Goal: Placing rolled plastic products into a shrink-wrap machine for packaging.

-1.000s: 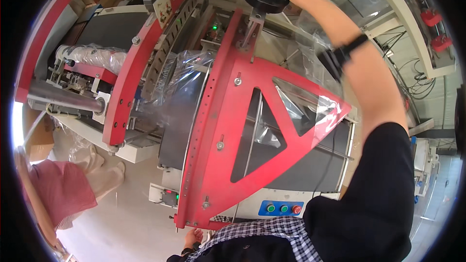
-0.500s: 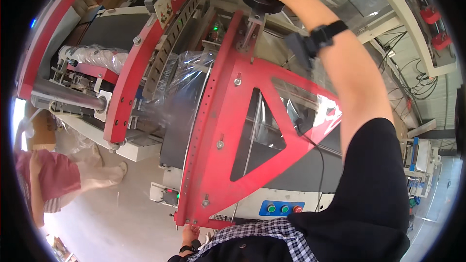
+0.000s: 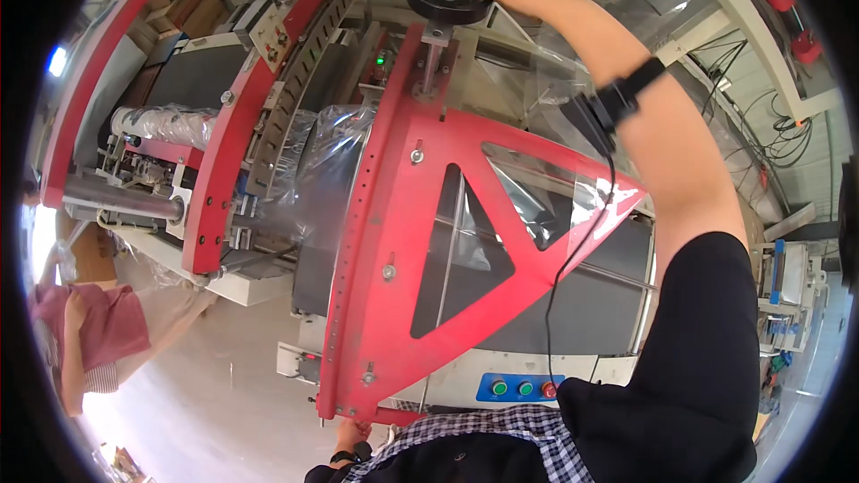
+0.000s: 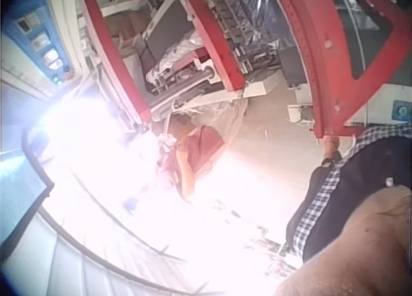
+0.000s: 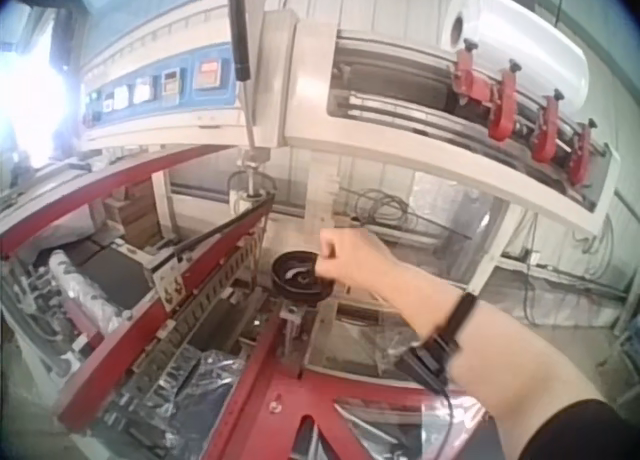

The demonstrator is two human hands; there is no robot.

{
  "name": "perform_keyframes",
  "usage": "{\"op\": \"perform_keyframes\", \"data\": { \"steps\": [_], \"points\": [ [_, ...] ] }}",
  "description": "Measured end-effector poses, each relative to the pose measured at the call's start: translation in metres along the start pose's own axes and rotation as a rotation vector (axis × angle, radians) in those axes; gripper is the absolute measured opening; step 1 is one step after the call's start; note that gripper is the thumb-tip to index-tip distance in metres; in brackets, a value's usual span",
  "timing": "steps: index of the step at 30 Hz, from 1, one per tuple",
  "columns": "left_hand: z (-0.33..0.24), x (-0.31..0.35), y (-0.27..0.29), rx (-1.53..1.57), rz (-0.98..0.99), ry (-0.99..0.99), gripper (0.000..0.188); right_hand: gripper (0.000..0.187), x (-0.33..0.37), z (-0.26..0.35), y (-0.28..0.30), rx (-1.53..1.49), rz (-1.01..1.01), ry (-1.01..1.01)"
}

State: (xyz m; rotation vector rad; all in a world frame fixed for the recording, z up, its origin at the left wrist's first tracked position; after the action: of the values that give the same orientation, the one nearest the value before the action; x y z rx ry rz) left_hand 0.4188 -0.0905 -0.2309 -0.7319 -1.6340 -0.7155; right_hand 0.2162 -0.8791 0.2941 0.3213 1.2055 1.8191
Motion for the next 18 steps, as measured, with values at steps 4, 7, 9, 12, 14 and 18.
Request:
{"op": "perform_keyframes", "data": {
  "steps": [4, 7, 9, 12, 14, 18],
  "points": [
    [0.002, -0.003, -0.011, 0.032, 0.012, 0.013, 0.016, 0.02, -0.042, 0.008, -0.015, 0.255, -0.222, 0.124],
    [0.004, -0.001, -0.001, -0.058, 0.017, -0.053, 0.017, 0.022, -0.034, 0.042, -0.03, 0.241, -0.187, 0.271],
    [0.002, -0.005, 0.008, -0.273, 0.046, -0.175, 0.021, 0.024, -0.01, 0.038, -0.027, 0.09, -0.029, 0.165],
    [0.001, -0.012, 0.011, -0.615, 0.096, -0.347, 0.027, 0.036, 0.01, 0.055, -0.013, 0.087, -0.079, 0.101],
    [0.001, -0.031, 0.014, -0.48, 0.126, -0.251, 0.027, 0.044, 0.021, 0.056, 0.004, 0.113, -0.171, 0.036],
    [-0.056, 0.001, -0.049, -0.464, 0.288, -0.149, 0.023, 0.046, 0.089, 0.051, 0.053, 0.212, -0.538, 0.199]
  ]
}}
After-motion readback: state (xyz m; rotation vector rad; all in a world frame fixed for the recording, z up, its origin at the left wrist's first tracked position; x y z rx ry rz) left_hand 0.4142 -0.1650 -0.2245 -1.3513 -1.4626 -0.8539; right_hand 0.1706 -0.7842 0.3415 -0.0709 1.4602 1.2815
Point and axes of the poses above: each hand's wrist, its own x-axis away from the middle knuckle, its own y-axis out of the back of the hand, z = x × y, the point moved 10 cm from there along -x, towards the middle knuckle, and after that the axes turned 8 degrees about -x, right-handed, at the moved point
